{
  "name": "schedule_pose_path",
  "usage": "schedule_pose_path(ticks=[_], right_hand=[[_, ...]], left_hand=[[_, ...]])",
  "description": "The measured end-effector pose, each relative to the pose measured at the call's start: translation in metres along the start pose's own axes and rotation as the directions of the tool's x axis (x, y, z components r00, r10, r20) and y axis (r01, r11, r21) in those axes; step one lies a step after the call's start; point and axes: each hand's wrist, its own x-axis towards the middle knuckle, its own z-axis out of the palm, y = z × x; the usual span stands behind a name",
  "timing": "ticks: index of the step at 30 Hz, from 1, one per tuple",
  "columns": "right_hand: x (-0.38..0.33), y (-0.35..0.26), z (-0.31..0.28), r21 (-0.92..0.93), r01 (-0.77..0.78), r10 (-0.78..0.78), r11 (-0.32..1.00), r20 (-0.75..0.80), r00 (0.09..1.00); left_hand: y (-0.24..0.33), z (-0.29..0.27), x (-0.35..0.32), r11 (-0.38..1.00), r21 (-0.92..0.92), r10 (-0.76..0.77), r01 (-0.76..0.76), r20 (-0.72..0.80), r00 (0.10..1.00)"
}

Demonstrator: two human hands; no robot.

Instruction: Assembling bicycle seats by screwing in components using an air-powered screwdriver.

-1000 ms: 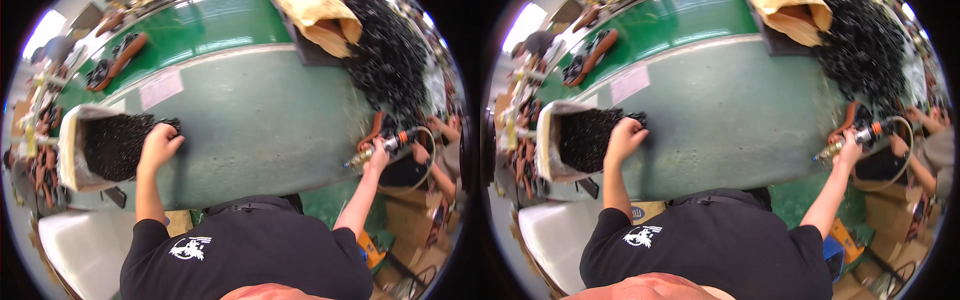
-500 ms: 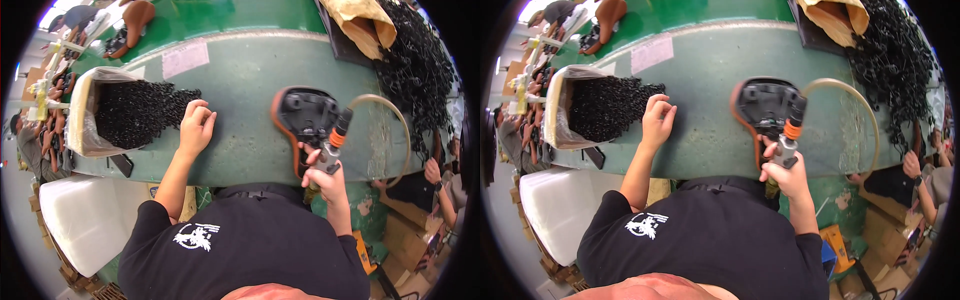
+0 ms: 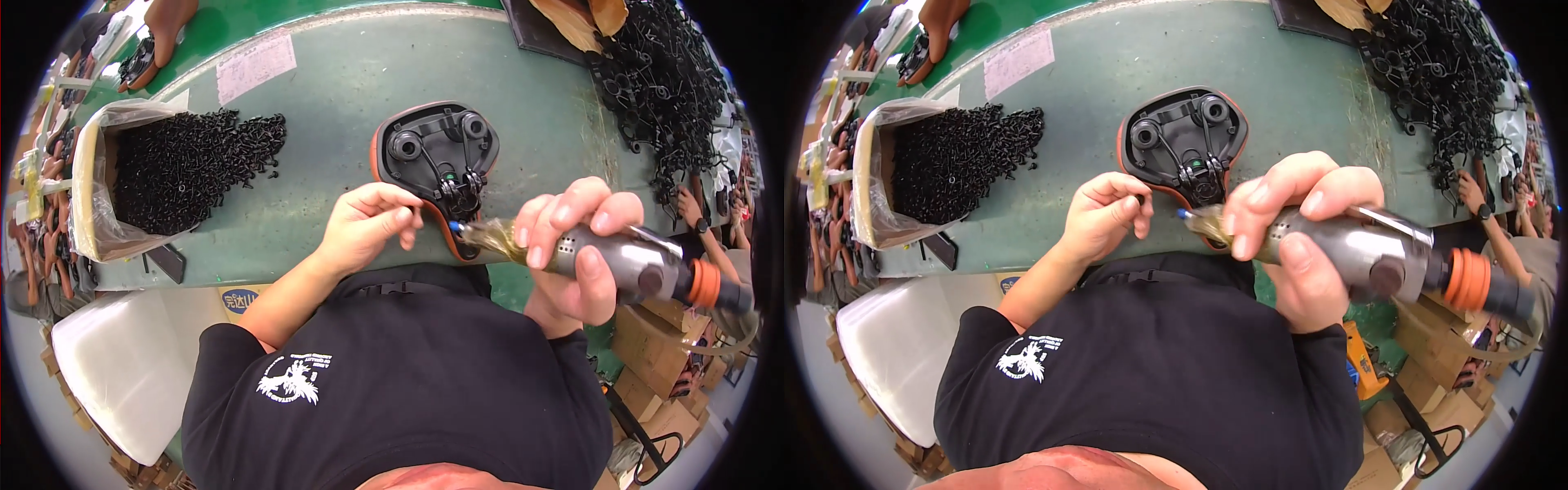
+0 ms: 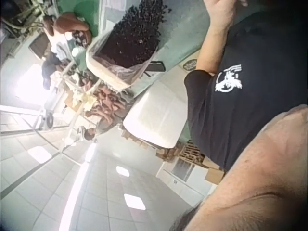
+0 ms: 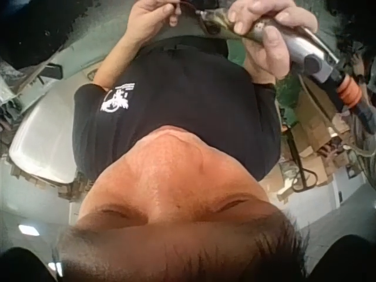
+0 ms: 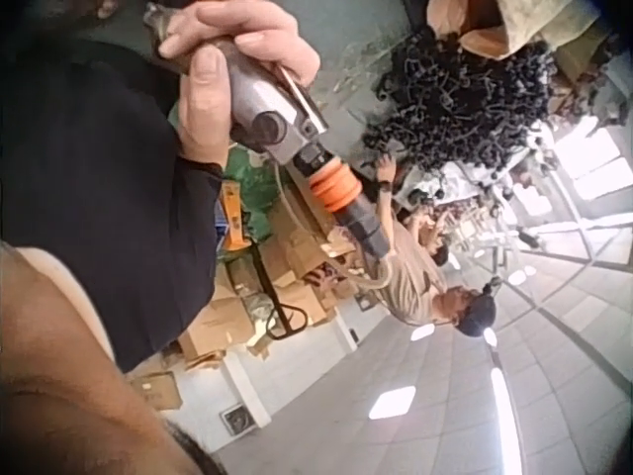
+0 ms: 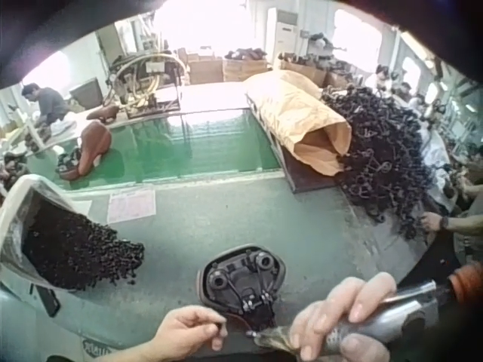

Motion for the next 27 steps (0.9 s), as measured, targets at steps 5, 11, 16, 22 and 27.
schedule_pose_path(ticks=[5, 11, 16, 22, 27], right_hand=[[0.012, 0.016, 0.01, 0.106, 0.173, -0.188, 0.979, 0.145, 0.971], [0.013, 0.015, 0.01, -0.049, 0.122, -0.112, 0.991, 0.168, 0.979], [0.015, 0.012, 0.008, -0.069, 0.144, -0.125, 0.987, 0.233, 0.965], [0.028, 0.016, 0.005, -0.152, 0.249, -0.183, 0.957, 0.35, 0.919], [0.043, 0.027, 0.005, -0.275, 0.198, -0.099, 0.941, 0.335, 0.937]], left_hand=[[-0.002, 0.023, 0.011, 0.97, -0.242, 0.003, 0.022, 0.104, 0.995], [-0.001, 0.014, 0.015, 0.997, -0.034, 0.074, -0.071, 0.091, 0.993], [0.0, 0.014, 0.016, 0.99, -0.11, -0.077, 0.083, 0.058, 0.995], [0.017, -0.004, 0.038, 0.274, 0.805, 0.576, -0.526, 0.3, 0.76], [0.017, -0.009, 0.059, -0.1, 0.968, 0.597, -0.232, 0.245, 0.764]])
